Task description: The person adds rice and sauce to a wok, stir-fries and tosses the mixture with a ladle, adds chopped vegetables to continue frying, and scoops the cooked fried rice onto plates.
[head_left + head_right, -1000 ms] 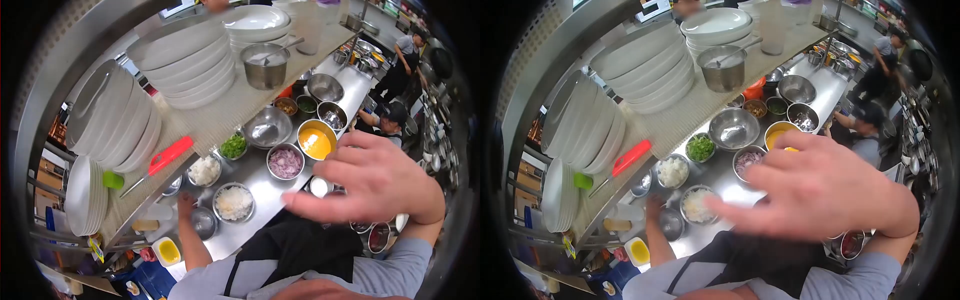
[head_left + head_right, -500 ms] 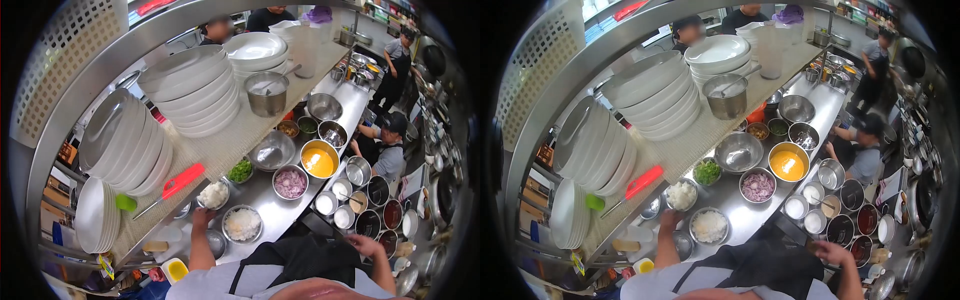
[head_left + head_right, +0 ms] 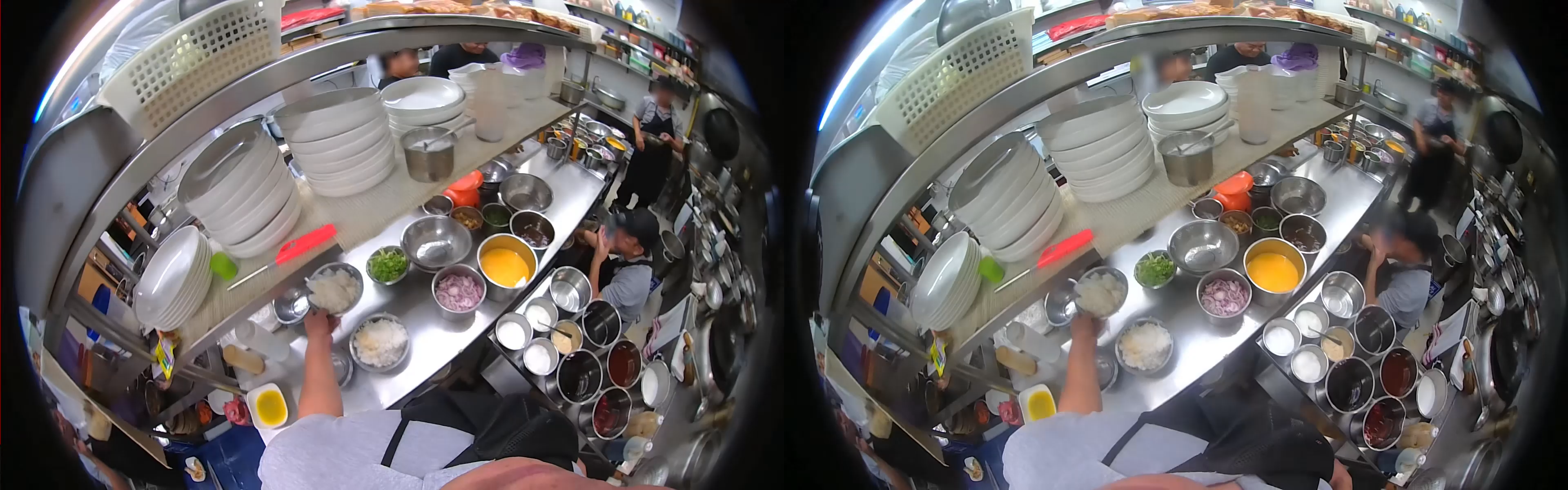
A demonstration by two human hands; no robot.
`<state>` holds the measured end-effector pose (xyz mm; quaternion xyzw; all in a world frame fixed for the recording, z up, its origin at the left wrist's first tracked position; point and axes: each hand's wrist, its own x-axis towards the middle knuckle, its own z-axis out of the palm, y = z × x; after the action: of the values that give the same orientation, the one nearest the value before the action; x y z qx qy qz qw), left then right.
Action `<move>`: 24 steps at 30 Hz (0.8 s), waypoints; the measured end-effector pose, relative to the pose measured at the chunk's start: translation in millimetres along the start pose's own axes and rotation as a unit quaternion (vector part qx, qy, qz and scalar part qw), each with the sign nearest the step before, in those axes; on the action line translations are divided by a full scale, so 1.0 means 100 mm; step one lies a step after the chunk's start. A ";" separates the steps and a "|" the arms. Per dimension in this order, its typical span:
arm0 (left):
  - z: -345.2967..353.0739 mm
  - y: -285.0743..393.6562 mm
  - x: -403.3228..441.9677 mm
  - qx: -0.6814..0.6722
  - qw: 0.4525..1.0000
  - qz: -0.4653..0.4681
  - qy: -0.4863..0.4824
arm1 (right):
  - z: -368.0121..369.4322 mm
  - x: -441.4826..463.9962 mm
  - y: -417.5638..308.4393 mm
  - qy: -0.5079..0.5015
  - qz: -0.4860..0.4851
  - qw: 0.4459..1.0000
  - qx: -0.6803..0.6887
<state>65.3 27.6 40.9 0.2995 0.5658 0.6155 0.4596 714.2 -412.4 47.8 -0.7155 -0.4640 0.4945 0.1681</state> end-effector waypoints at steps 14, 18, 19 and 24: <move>-0.33 0.97 -2.89 0.029 0.995 -0.090 0.019 | 0.20 -0.99 1.60 -0.043 0.044 0.998 0.018; -0.35 0.84 -3.26 0.059 0.989 -0.121 -0.066 | 0.26 -1.47 1.66 -0.032 0.066 0.996 0.050; -0.35 0.75 -3.28 0.064 0.986 -0.128 -0.089 | 0.31 -1.59 1.60 -0.025 0.074 0.995 0.059; -0.18 0.31 -3.42 0.110 0.950 -0.197 -0.217 | 0.53 -2.37 0.81 -0.044 0.250 0.967 0.035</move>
<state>178.7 -287.6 119.9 0.3572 0.5644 0.3667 0.6476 689.7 -662.7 97.9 -0.7797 -0.2601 0.5679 0.0434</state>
